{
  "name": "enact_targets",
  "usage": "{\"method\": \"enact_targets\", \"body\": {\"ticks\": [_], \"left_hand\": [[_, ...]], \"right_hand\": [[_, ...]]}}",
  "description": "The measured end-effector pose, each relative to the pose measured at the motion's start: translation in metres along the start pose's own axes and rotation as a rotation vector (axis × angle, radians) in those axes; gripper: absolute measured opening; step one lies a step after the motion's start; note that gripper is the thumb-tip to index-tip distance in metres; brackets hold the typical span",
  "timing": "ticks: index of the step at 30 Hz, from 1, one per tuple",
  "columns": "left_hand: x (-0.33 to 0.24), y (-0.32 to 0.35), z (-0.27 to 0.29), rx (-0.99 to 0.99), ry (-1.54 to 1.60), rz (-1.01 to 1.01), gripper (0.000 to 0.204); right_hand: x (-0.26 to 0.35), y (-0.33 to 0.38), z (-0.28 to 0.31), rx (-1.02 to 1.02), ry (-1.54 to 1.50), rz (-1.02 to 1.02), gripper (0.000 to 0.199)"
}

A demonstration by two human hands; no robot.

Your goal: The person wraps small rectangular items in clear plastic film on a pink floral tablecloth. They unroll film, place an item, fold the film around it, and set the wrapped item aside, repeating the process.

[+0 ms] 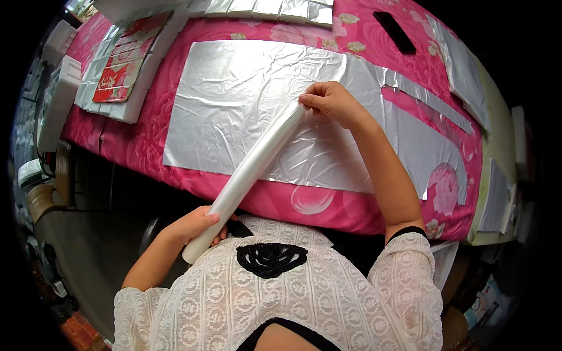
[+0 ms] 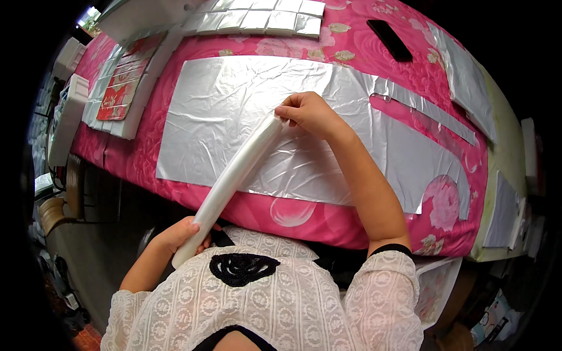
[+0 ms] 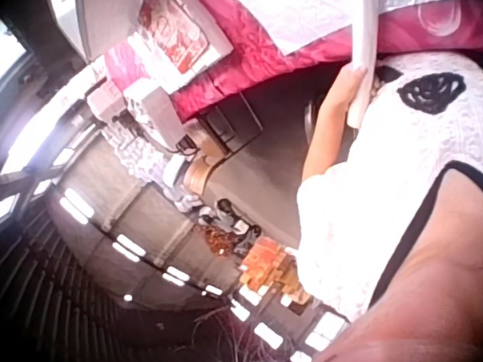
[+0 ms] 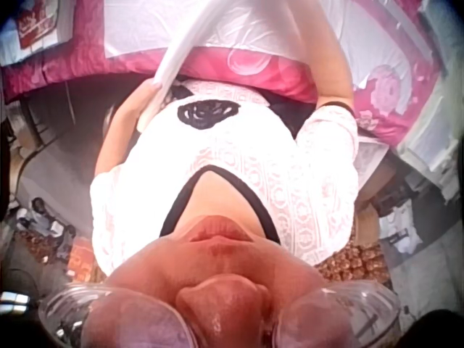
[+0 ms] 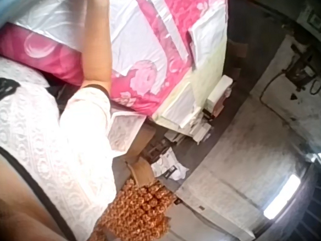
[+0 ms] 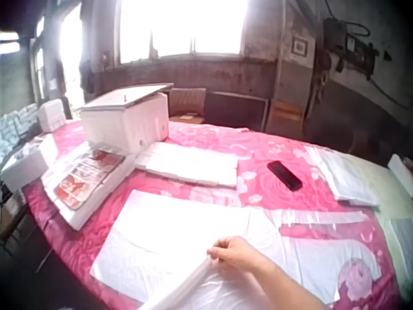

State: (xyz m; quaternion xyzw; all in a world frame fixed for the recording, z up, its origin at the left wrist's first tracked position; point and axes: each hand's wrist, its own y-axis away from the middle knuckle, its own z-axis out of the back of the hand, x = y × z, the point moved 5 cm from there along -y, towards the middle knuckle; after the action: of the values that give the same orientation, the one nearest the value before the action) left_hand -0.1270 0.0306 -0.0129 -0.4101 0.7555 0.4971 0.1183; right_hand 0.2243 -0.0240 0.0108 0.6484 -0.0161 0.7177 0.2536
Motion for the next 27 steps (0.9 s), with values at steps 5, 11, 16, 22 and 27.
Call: {"method": "enact_targets", "body": {"ticks": [5, 11, 16, 22, 27], "left_hand": [[-0.002, 0.007, 0.002, 0.042, -0.015, 0.035, 0.082], [0.028, 0.036, 0.034, 0.112, -0.085, 0.205, 0.075], [-0.009, 0.03, 0.029, 0.231, -0.328, 0.286, 0.055], [-0.138, -0.038, -0.032, -0.003, -1.395, -0.167, 0.054], [-0.165, -0.072, -0.066, -0.262, -1.68, -0.819, 0.049]], "right_hand": [[-0.014, -0.003, 0.062, -0.248, 0.014, 0.066, 0.018], [-0.051, 0.038, 0.215, -0.729, 0.275, 0.072, 0.018], [-0.058, 0.034, 0.22, -0.654, 0.223, 0.158, 0.018], [-0.018, -0.002, 0.127, -0.445, 0.214, 0.135, 0.02], [-0.004, -0.028, 0.095, -0.286, 0.28, 0.191, 0.021]]}}
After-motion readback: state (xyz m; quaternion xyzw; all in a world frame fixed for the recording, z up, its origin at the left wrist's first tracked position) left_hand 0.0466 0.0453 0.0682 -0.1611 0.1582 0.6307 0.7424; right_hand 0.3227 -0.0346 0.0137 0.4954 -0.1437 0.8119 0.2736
